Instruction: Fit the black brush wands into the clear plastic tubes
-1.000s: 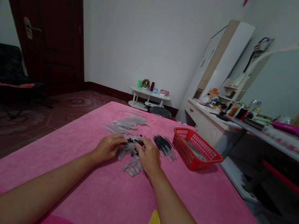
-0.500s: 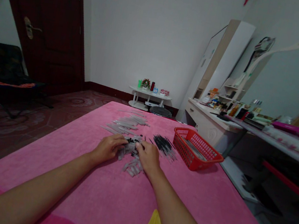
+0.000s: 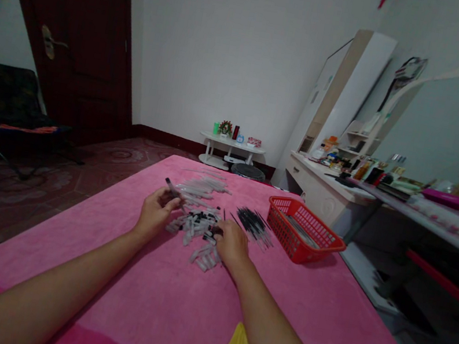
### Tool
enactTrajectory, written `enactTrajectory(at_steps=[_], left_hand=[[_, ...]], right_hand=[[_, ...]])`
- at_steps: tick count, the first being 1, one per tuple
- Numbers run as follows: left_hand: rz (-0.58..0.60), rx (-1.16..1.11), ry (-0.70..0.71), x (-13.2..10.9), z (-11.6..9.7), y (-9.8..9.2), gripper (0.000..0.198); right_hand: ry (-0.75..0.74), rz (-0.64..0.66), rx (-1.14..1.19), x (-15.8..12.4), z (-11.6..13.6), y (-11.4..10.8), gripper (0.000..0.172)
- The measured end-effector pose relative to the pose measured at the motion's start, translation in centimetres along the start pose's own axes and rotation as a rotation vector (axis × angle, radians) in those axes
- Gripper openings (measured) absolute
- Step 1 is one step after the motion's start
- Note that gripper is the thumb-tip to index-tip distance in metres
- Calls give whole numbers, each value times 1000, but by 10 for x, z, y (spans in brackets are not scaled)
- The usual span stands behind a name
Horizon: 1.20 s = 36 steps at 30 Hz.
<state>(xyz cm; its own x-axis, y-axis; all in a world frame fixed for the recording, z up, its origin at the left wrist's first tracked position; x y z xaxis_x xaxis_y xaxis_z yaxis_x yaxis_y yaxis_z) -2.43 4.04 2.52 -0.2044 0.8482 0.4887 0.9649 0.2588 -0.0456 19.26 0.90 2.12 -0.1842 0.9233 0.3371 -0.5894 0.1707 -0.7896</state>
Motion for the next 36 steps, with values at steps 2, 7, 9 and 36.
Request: enactTrajectory(at_steps=[2,7,9,36], left_hand=[[3,-173,-135,-2,8,3,28],[25,-425,-316,-9,17,12,45],[24,-471,-333,-10,19,13,46],[130,-517,-452,-23,16,35,43]], right_hand=[[-3,20,-38,0,0,2,19],[-7,39,-144,-1,4,5,18],[-10,39,-190,-2,5,5,16],[-6,-218,685,1,28,-13,16]])
Point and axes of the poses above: each hand's wrist, its own x-axis towards the middle knuckle, its own y-axis out of the palm, z = x × y, the point moved 8 cm from there along x, towards the middle knuckle, and after that the axes turned 14 degrees about x, right-handed, at the moved point
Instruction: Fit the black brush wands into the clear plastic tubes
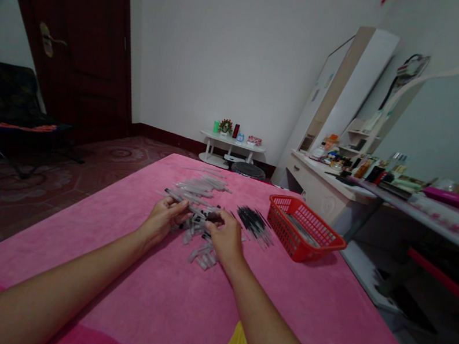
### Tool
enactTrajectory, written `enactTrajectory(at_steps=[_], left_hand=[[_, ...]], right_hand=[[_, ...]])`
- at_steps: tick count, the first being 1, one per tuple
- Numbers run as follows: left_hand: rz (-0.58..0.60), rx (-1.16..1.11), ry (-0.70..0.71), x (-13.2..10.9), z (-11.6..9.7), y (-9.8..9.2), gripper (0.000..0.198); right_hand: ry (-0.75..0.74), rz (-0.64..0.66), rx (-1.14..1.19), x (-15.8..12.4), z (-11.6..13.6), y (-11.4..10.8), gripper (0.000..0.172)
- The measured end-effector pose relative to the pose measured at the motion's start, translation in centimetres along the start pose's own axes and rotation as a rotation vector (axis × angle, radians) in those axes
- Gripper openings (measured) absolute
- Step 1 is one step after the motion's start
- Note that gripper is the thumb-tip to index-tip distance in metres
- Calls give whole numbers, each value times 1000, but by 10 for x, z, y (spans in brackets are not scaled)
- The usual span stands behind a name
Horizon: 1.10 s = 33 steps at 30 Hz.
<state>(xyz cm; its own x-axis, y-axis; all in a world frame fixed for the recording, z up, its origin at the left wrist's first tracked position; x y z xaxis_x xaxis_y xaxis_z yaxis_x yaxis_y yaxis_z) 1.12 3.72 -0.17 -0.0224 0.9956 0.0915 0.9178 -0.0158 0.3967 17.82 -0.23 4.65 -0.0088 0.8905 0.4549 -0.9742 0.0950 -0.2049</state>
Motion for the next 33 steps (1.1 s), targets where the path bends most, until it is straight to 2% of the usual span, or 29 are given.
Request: enactTrajectory(at_steps=[15,21,24,28,33], left_hand=[[49,53,-14,-4,3,7,43],[21,23,-39,-6,2,9,43],[-26,27,-8,-3,0,5,43],[-100,14,13,2,-1,-7,42],[-115,19,11,3,0,-11,41]], right_hand=[[-72,-32,-92,-3,1,-5,14],[-105,-19,-146,-2,6,-6,13],[-86,-2,-242,0,2,-9,13],[23,6,-519,2,-15,-21,14],[37,64,-681,4,-19,-26,14]])
Point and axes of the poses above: each hand's wrist, its own x-axis towards the middle knuckle, its own y-axis out of the palm, z = x × y, the point moved 8 cm from there along x, towards the middle knuckle, and after that the axes turned 14 degrees about x, right-handed, at the moved point
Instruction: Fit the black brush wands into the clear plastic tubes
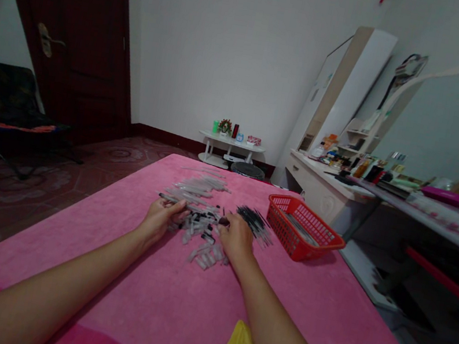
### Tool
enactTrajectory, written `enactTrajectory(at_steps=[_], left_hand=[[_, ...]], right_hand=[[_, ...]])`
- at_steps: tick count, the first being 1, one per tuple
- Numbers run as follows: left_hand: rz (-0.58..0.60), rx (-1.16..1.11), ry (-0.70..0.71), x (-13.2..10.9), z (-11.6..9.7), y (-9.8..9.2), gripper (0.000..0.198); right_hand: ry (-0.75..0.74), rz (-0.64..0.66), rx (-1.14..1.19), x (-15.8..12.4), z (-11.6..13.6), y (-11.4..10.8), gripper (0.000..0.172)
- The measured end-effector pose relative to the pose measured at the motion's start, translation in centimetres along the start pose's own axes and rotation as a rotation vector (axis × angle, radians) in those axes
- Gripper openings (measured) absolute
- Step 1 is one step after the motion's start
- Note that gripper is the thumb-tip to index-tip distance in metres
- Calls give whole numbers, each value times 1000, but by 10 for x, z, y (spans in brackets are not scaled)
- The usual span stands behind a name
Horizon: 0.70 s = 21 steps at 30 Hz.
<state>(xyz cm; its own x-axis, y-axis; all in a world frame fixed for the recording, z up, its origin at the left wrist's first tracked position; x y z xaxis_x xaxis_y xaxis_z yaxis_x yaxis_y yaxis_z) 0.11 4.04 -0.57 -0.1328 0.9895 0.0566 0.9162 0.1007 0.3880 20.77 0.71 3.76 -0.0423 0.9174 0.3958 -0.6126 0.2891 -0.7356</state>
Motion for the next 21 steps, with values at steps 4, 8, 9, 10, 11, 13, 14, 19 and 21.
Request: enactTrajectory(at_steps=[4,8,9,10,11,13,14,19,21], left_hand=[[7,12,16,0,1,1,43],[20,27,22,0,3,2,43],[19,30,22,0,3,2,43],[17,33,21,-1,3,2,43],[13,34,23,-1,3,2,43],[12,30,27,0,3,1,43],[12,26,27,0,3,1,42],[4,-4,34,1,1,0,42],[4,-17,35,0,0,0,42]], right_hand=[[-7,101,-26,-3,8,11,16],[4,122,-66,-9,13,22,24],[6,113,-74,-10,13,22,24],[9,102,-76,-11,13,22,23],[12,88,-71,-10,12,21,21],[32,46,-20,-8,9,17,16],[46,21,36,-7,6,14,14],[139,-38,746,2,-8,17,13],[181,-32,931,4,-11,24,19]])
Point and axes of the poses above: each hand's wrist, its own x-axis towards the middle knuckle, its own y-axis out of the palm, z = x × y, the point moved 8 cm from there along x, towards the middle knuckle, and after that the axes turned 14 degrees about x, right-handed, at the moved point
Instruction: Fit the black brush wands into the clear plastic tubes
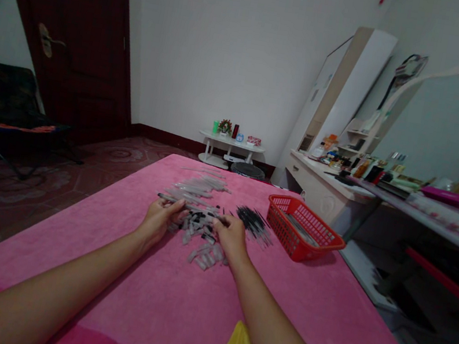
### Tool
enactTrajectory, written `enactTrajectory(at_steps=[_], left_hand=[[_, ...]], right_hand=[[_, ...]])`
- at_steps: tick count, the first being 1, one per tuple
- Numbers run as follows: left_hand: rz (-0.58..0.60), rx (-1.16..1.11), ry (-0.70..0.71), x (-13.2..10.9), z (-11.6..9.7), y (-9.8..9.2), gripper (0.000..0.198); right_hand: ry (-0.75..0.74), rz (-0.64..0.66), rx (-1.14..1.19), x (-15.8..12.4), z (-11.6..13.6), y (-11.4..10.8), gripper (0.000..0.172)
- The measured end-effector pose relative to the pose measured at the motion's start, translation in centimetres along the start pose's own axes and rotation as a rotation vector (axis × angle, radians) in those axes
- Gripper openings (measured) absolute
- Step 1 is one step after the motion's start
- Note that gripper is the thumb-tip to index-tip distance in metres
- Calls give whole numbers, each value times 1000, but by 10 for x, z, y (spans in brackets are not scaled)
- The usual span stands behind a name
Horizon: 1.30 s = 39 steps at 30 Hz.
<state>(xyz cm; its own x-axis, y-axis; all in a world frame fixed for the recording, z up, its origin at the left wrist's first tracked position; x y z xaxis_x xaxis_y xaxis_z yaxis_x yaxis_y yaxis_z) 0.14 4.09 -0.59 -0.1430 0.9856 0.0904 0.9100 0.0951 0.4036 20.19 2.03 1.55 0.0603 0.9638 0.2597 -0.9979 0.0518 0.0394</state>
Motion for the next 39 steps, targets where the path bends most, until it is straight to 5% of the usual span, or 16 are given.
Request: enactTrajectory(at_steps=[12,32,39], left_hand=[[6,-3,-31,-6,-1,5,43],[19,-18,-45,-4,3,6,40],[156,-46,-93,-8,7,16,31]], right_hand=[[59,-23,173,-1,-5,4,28],[-164,-3,-142,-5,21,6,21],[-313,24,-371,-13,37,13,18]])
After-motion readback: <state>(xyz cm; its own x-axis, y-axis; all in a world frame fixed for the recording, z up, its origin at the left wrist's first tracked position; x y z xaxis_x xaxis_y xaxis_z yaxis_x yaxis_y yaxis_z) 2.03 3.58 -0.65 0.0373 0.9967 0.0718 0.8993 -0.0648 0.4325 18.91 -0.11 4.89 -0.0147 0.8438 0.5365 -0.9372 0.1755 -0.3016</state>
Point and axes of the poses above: each hand's wrist, its own x-axis towards the middle knuckle, its own y-axis out of the palm, z = x × y, the point moved 8 cm from there along x, towards the middle knuckle, and after that the axes turned 14 degrees about x, right-handed, at the moved point
